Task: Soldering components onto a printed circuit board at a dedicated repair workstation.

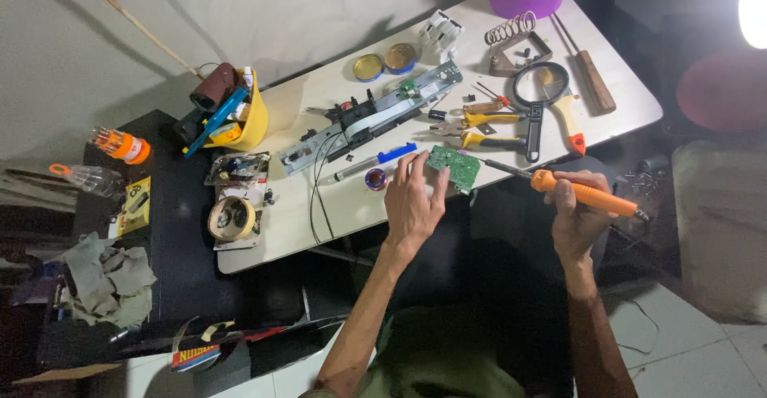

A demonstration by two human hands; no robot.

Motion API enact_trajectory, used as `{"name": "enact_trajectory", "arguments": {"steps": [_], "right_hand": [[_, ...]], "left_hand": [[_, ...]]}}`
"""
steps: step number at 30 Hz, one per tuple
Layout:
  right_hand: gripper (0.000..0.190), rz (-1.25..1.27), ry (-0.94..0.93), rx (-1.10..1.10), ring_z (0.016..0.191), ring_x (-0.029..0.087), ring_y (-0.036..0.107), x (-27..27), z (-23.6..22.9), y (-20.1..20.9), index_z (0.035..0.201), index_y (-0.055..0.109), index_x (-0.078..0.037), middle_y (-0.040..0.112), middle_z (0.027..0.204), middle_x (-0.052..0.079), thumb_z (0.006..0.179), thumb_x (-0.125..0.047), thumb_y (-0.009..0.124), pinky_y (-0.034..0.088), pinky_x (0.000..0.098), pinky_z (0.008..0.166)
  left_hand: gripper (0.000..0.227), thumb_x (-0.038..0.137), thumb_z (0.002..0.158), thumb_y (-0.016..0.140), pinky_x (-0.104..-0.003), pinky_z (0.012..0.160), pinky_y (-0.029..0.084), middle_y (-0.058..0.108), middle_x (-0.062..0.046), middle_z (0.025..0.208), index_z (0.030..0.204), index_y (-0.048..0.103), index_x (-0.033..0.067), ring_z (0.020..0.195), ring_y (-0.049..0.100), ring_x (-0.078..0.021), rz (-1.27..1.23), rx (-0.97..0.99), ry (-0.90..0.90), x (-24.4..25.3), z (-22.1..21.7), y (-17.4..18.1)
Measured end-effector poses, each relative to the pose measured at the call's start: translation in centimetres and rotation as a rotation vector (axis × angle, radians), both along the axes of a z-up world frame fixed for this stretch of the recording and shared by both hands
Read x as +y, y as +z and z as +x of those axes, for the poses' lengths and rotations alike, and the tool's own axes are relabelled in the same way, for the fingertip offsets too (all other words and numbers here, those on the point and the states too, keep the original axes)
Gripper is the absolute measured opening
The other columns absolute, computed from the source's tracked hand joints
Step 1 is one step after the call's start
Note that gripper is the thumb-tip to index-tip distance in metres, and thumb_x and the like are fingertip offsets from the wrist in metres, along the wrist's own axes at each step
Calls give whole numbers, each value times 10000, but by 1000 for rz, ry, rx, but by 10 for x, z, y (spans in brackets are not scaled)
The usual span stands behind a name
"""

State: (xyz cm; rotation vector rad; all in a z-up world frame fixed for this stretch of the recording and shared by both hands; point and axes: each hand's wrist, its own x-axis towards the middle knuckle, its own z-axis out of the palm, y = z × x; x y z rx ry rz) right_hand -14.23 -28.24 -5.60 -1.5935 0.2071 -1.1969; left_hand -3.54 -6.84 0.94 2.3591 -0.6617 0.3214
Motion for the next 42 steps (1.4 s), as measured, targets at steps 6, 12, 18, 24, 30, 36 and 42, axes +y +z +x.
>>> {"name": "enact_trajectory", "arguments": {"steps": [6,12,18,24,30,36,42], "right_hand": [[249,69,20,-44,581,141,633,-2,3,-1,1014,669,-10,679,764,109,1019,-259,686,497,222,535],[269,47,18,0,564,134,624,-4,-1,-3,991,665,-2,658,734,96,1026,-268,674,468,222,508],[257,74,35,-25,574,164,639,-4,0,-5,1027,660,7,668,774,130,1024,-250,668,506,236,534],[250,80,29,-43,563,148,632,-1,0,2,997,655,0,656,735,98,1016,-249,672,497,230,515],[247,107,33,-54,567,140,634,-7,1,-7,1006,660,-3,664,755,103,1011,-250,673,519,232,538],[249,107,28,-73,569,161,632,-4,-1,3,1024,647,5,648,752,114,1021,-244,645,530,251,551],[240,121,-26,-105,550,140,624,-3,-3,15,1010,651,-8,645,726,95,1020,-247,631,524,240,534]], "left_hand": [[490,439,1030,488,-509,746,593,605,-130,1184,1280,613,37,923,740,-350,187,221,1,-11,33,-15],[441,358,977,633,-499,799,592,630,-173,1097,1210,607,-16,1004,722,-408,64,335,-21,-12,31,3],[418,294,906,738,-441,737,599,712,-251,958,1114,612,-47,924,735,-415,-298,389,-50,-12,31,-5],[380,356,947,729,-356,664,569,695,-157,829,1071,614,15,767,690,-217,-394,499,-101,-9,24,-6],[359,328,970,703,-359,720,553,667,-132,875,1116,607,15,842,619,-171,-558,666,-103,-15,17,2],[457,253,947,753,-462,801,579,584,-207,1009,1236,553,-39,960,577,-217,-861,938,-23,-21,21,-19],[378,67,880,798,-440,804,619,642,-126,968,1175,576,-9,883,707,-237,-1099,1085,-73,-43,1,22]]}}
